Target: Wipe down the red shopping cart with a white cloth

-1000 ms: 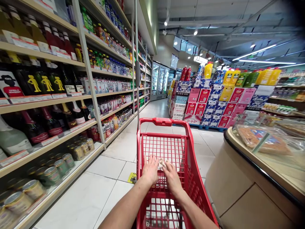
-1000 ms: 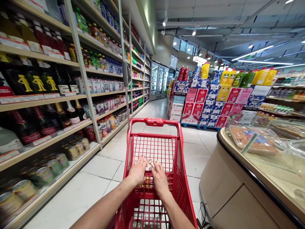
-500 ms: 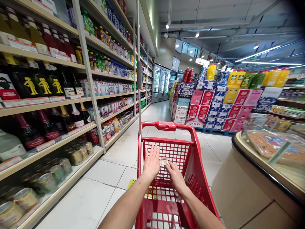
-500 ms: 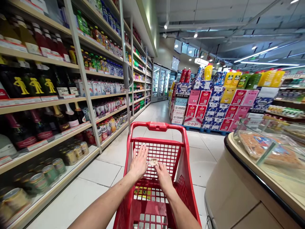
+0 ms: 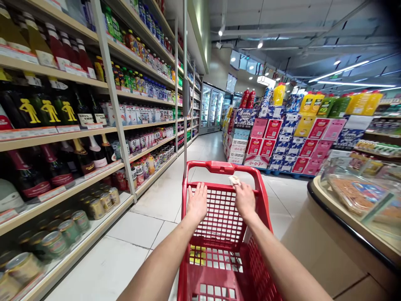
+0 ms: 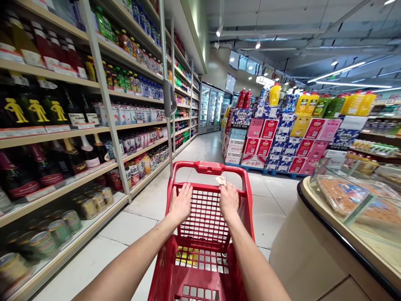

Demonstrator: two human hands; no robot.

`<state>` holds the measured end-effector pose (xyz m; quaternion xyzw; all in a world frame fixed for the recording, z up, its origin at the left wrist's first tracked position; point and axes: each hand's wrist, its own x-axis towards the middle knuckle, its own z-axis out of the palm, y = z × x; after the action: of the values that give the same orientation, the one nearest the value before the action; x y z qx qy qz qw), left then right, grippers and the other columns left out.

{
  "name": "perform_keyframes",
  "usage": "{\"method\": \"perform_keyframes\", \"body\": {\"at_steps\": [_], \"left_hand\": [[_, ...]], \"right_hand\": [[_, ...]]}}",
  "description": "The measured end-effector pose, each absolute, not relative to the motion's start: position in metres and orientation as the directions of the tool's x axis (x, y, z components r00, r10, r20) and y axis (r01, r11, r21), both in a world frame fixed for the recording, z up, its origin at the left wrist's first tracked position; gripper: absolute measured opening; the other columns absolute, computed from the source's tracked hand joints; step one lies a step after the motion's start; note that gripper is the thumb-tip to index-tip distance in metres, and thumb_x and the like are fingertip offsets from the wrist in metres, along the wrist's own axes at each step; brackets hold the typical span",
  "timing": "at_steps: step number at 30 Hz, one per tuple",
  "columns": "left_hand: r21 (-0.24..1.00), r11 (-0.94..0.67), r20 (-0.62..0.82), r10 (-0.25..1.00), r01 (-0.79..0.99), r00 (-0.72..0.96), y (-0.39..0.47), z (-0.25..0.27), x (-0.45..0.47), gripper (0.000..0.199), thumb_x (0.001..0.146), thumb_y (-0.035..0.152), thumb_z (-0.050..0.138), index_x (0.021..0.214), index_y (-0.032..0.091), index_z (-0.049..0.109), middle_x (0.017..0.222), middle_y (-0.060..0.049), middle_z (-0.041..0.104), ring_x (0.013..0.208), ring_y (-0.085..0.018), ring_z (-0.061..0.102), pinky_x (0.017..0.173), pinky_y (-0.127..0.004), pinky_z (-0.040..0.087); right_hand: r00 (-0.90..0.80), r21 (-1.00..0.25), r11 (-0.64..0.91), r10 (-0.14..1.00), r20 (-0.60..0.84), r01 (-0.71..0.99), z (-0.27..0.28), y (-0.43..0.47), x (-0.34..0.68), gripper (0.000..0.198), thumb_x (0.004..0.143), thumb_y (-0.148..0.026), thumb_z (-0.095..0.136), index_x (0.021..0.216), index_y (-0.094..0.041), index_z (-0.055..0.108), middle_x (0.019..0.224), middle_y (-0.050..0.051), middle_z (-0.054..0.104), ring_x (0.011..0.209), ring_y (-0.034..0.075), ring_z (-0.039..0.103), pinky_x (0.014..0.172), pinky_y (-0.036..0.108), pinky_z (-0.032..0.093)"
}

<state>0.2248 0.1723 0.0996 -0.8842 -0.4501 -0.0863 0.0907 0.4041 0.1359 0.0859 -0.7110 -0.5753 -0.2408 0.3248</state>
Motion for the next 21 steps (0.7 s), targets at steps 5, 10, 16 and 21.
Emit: {"method": "perform_keyframes", "body": {"at_steps": [5, 10, 16, 21], "left_hand": [[-0.06, -0.557, 0.198, 0.806, 0.828, 0.557, 0.168, 0.101, 0.232, 0.072, 0.067, 0.012, 0.037, 0.136, 0.011, 0.015, 0.144, -0.01, 0.012, 0.132, -0.024, 0.0, 0.103, -0.056, 0.002], [-0.116, -0.559, 0.207, 0.794, 0.821, 0.571, 0.167, 0.099, 0.232, 0.072, 0.067, 0.013, 0.036, 0.136, 0.009, 0.015, 0.144, -0.009, 0.012, 0.132, -0.024, -0.005, 0.103, -0.055, 0.001], [-0.124, -0.589, 0.198, 0.774, 0.799, 0.602, 0.169, 0.097, 0.231, 0.076, 0.065, 0.012, 0.037, 0.136, 0.009, 0.011, 0.145, -0.01, 0.008, 0.132, -0.025, -0.004, 0.103, -0.056, 0.002], [-0.078, -0.576, 0.2, 0.791, 0.814, 0.578, 0.174, 0.102, 0.243, 0.077, 0.064, 0.01, 0.039, 0.136, 0.01, 0.012, 0.145, -0.01, 0.011, 0.132, -0.026, 0.0, 0.102, -0.056, -0.001]], "right_hand": [[0.141, -0.136, -0.064, 0.71, 0.69, 0.989, 0.094, 0.145, 0.385, 0.039, 0.081, -0.009, 0.031, 0.104, -0.02, 0.06, 0.105, 0.01, 0.057, 0.1, 0.023, 0.044, 0.084, 0.038, 0.038], [0.021, -0.079, 0.043, 0.741, 0.671, 0.996, 0.096, 0.161, 0.353, 0.035, 0.078, -0.008, 0.039, 0.102, -0.023, 0.06, 0.111, 0.005, 0.056, 0.1, 0.02, 0.044, 0.086, 0.031, 0.038], [0.227, -0.156, -0.165, 0.682, 0.695, 0.974, 0.091, 0.126, 0.43, 0.042, 0.079, -0.007, 0.027, 0.103, -0.017, 0.06, 0.092, 0.013, 0.058, 0.088, 0.024, 0.046, 0.076, 0.04, 0.04], [0.234, -0.156, -0.176, 0.664, 0.711, 0.972, 0.082, 0.13, 0.422, 0.045, 0.077, -0.005, 0.028, 0.109, -0.019, 0.057, 0.097, 0.012, 0.058, 0.098, 0.026, 0.045, 0.085, 0.042, 0.036]]}}
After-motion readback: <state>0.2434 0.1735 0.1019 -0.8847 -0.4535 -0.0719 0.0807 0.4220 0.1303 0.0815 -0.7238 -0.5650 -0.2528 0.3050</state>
